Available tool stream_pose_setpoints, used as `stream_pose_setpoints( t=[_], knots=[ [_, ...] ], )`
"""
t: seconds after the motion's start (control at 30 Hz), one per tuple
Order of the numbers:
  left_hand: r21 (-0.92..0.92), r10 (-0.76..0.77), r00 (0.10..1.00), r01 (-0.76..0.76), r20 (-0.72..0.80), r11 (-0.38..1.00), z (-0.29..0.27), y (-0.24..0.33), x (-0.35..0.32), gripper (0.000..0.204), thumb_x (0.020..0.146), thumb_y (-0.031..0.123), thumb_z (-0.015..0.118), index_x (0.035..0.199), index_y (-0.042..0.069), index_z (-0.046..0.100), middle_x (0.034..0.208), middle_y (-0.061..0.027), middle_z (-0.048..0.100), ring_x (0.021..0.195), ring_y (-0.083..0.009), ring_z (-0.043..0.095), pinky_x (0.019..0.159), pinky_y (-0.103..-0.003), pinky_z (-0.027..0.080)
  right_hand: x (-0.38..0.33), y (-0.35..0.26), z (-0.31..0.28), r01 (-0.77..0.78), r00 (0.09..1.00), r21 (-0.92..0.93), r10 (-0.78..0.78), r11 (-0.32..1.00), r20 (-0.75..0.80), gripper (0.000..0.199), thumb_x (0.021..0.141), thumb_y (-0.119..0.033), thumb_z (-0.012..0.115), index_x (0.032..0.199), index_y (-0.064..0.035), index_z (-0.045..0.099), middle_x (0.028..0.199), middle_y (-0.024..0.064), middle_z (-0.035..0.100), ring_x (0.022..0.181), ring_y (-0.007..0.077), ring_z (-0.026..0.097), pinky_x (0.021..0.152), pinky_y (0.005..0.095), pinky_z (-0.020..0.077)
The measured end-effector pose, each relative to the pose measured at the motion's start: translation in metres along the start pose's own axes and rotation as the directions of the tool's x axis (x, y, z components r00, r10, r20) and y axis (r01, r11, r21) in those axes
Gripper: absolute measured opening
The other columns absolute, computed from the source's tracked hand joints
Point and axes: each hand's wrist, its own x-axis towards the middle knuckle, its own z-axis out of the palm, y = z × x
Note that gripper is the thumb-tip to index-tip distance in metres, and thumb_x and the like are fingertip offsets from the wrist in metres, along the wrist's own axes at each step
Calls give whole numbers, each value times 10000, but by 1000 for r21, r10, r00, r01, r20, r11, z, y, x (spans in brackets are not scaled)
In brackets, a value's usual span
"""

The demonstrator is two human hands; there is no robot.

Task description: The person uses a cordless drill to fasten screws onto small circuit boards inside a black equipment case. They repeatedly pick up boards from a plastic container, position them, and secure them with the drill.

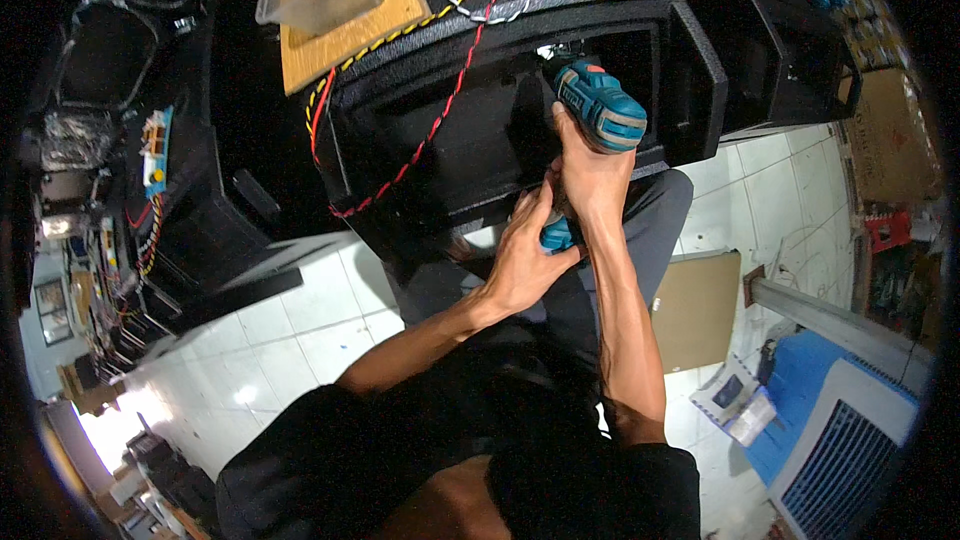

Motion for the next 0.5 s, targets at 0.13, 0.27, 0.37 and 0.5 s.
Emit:
stream_pose_setpoints(
  t=[0.13,0.27,0.37,0.5],
  knots=[
    [-253,-178,984,176,14,951,20,17,-1,945,789,105,730,1493,-41,115,1450,-291,341,1339,-399,384,1082,-427,351,4,-4,-15,160,981,-257,-125,953,146,272,822,-188,748,985,15,670,798,95,702,738,228,670,703,342,516],
    [-482,-150,984,178,96,858,33,5,1,831,844,42,628,1493,-40,116,1421,-286,400,1305,-342,454,1076,-391,348,3,-25,-22,202,948,-537,-26,819,317,258,806,-184,746,942,22,670,778,203,667,698,311,668,665,363,507],
    [-643,-256,941,339,222,687,33,-4,1,802,847,-5,591,1493,-43,117,1381,-237,464,1247,-267,496,1049,-362,371,7,-23,-28,278,921,-508,-76,815,383,278,797,-181,750,963,25,664,759,205,663,716,327,687,652,360,509],
    [-762,-504,858,388,93,519,19,-7,12,540,935,115,483,1417,-70,325,1249,-132,552,1159,-177,523,1018,-291,389,20,-26,-42,329,872,-502,-53,800,487,377,738,-72,699,1102,-5,627,777,245,648,806,411,659,650,385,518]
  ],
)
